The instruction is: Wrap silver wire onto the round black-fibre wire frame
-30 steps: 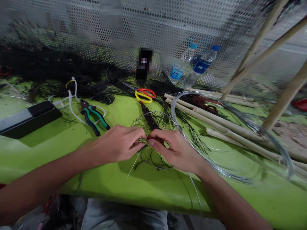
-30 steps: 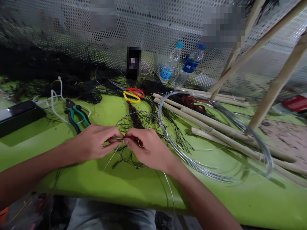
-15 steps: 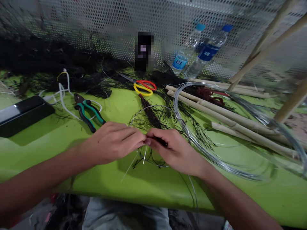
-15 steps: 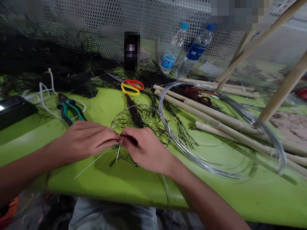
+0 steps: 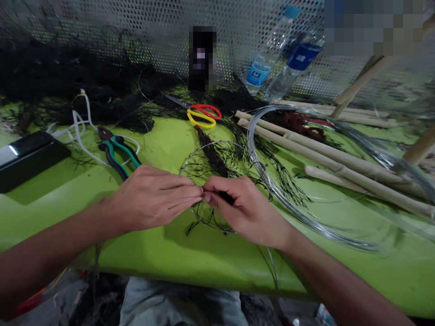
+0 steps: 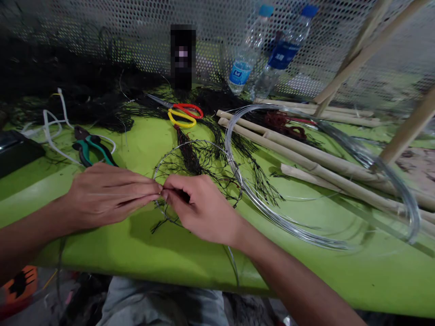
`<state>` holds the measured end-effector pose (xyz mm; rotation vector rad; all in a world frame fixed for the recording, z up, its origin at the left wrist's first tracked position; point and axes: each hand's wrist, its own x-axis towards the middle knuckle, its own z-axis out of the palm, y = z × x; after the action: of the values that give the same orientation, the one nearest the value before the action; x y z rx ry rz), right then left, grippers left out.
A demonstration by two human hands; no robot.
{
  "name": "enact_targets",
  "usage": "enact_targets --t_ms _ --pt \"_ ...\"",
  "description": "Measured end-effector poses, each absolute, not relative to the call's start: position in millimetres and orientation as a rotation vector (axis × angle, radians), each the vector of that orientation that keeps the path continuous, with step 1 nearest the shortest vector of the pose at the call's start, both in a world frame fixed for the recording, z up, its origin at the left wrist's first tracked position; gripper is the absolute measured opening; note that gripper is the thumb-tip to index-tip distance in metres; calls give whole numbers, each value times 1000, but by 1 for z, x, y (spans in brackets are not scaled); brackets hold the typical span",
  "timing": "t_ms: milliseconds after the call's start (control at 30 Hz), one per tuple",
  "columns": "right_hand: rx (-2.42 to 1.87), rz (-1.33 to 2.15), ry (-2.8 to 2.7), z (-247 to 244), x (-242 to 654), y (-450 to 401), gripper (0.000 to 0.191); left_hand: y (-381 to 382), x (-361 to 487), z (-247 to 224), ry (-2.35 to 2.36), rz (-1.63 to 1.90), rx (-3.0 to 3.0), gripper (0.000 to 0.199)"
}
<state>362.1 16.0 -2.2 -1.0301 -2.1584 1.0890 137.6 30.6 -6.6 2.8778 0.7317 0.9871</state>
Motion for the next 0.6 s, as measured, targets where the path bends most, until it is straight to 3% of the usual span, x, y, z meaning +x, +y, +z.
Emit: enact_targets --t_ms 100,400,600 --pt "-965 991 -2194 0 361 10 22 32 140 1 636 1035 2603 5" --pt "-805 904 -2232 1 359 7 17 39 144 13 864 618 1528 11" --pt "-792 961 -2198 1 360 9 16 42 150 13 902 556 1228 18"
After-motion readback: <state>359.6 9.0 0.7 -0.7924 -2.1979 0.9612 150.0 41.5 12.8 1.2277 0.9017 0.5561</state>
